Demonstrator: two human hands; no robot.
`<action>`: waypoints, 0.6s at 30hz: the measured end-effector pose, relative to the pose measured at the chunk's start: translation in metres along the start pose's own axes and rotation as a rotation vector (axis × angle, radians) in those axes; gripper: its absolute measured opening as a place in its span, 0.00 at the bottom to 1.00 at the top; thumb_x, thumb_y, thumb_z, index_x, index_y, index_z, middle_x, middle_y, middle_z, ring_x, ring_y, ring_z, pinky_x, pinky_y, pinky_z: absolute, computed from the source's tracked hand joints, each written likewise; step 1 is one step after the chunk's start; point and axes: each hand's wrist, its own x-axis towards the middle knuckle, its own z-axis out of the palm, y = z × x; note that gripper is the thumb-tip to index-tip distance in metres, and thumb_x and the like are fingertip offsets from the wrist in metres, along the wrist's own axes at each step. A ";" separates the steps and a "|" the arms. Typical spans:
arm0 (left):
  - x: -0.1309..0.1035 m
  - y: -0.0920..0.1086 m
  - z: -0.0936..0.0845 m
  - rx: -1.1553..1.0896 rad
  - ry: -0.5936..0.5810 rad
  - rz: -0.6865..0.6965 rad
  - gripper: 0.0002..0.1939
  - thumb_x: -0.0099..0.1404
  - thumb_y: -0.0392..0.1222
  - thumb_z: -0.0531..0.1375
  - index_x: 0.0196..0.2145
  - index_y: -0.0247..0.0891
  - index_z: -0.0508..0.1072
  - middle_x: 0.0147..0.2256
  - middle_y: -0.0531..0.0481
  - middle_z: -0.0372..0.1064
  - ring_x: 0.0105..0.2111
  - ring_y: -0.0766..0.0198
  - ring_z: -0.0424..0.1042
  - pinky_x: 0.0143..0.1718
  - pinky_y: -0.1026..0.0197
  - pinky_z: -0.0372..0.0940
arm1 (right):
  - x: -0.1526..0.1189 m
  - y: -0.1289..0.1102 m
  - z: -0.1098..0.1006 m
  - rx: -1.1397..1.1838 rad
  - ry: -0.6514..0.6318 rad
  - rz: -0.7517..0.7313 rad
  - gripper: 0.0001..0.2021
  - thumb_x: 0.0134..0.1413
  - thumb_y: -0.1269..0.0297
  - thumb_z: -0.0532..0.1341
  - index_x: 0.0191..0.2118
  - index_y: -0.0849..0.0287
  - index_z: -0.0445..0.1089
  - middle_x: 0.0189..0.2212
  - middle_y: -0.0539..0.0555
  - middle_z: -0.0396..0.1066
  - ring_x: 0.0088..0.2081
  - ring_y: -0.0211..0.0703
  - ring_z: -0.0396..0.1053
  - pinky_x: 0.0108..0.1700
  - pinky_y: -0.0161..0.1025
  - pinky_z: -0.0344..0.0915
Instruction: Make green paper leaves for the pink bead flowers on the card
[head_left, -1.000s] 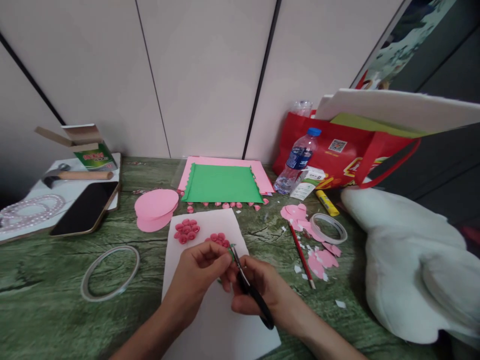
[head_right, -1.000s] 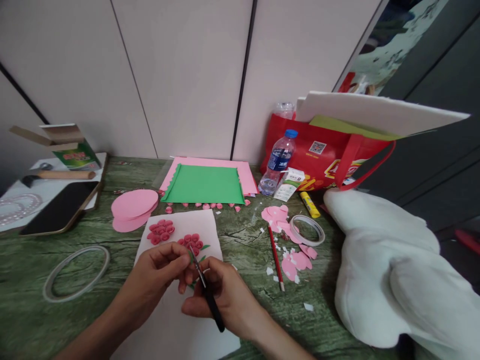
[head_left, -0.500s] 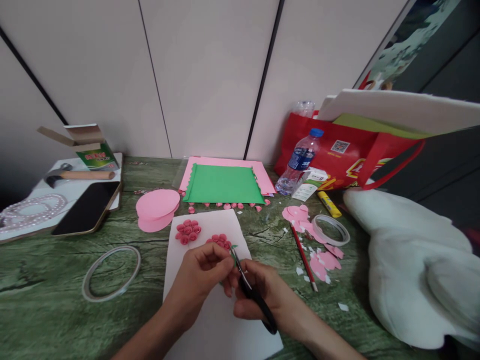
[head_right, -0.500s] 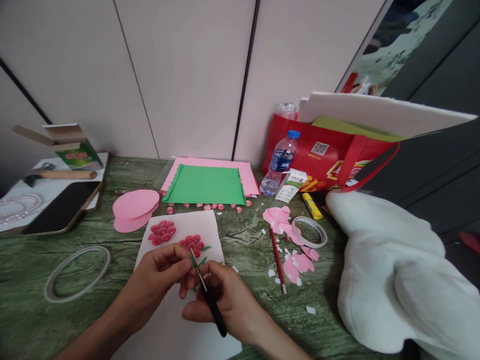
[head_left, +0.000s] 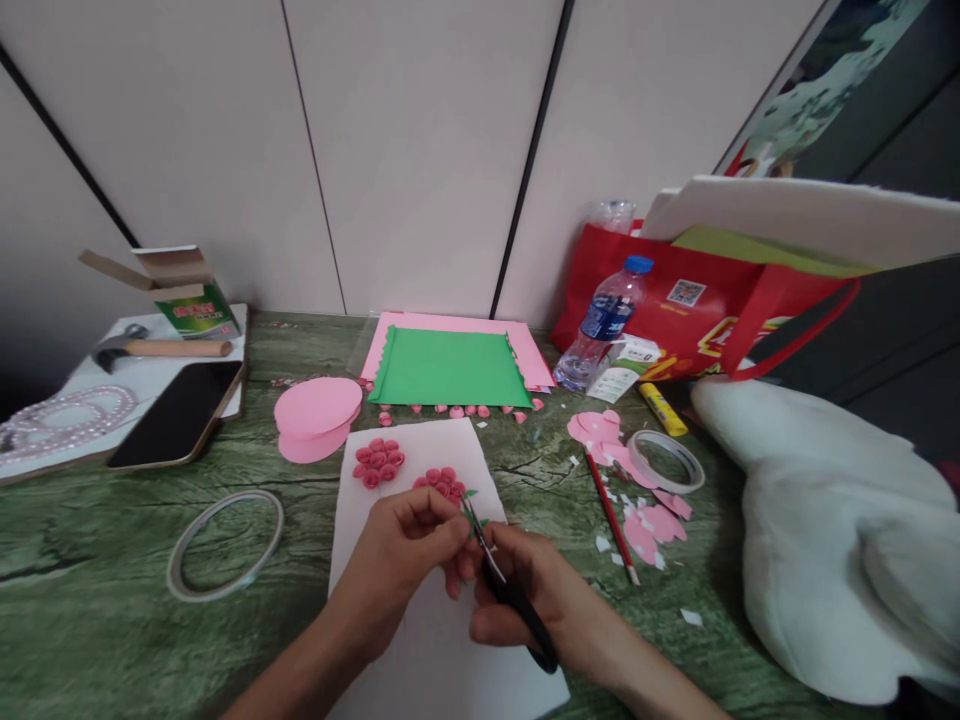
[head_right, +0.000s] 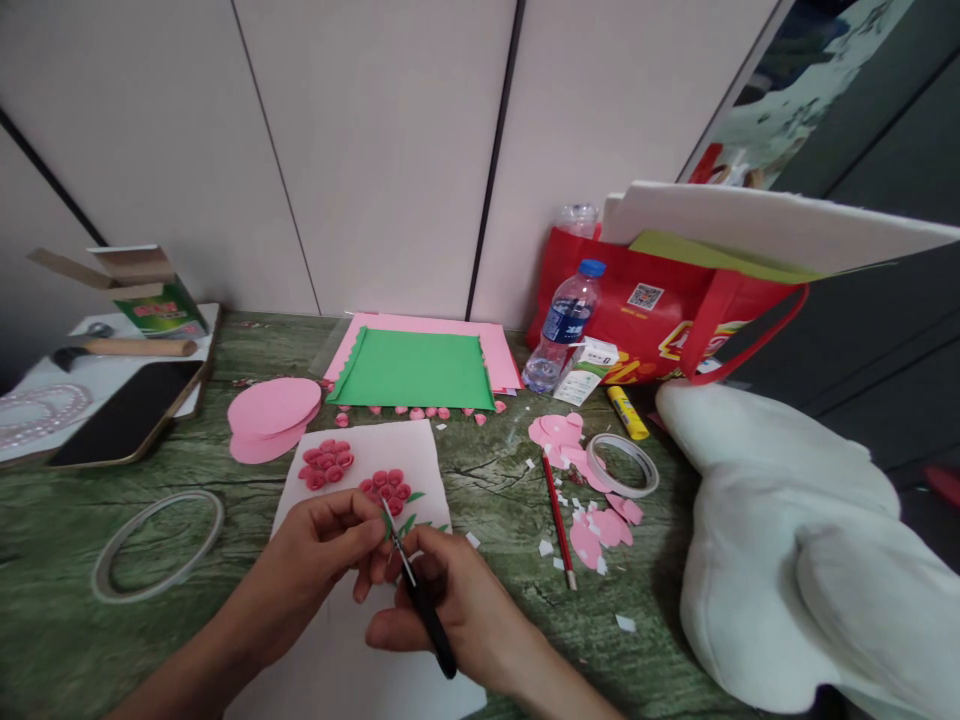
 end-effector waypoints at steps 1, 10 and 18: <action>0.000 0.000 0.000 0.000 0.002 -0.004 0.10 0.52 0.39 0.63 0.19 0.34 0.66 0.16 0.52 0.68 0.16 0.70 0.63 0.17 0.68 0.58 | 0.000 0.000 0.000 -0.001 -0.002 -0.005 0.21 0.36 0.57 0.72 0.32 0.61 0.62 0.22 0.43 0.58 0.21 0.29 0.49 0.22 0.30 0.45; -0.001 0.000 -0.001 -0.015 -0.011 0.001 0.11 0.52 0.40 0.63 0.19 0.34 0.65 0.15 0.52 0.68 0.15 0.71 0.63 0.17 0.68 0.58 | 0.000 -0.001 0.000 -0.044 0.012 0.026 0.22 0.35 0.56 0.72 0.32 0.61 0.62 0.20 0.43 0.57 0.21 0.30 0.49 0.22 0.31 0.45; 0.001 0.002 -0.001 -0.002 -0.015 -0.006 0.11 0.52 0.39 0.63 0.18 0.34 0.66 0.15 0.52 0.68 0.15 0.71 0.63 0.17 0.68 0.58 | 0.000 0.001 0.001 -0.044 0.029 0.029 0.22 0.35 0.56 0.72 0.31 0.61 0.61 0.22 0.45 0.61 0.20 0.29 0.49 0.22 0.30 0.45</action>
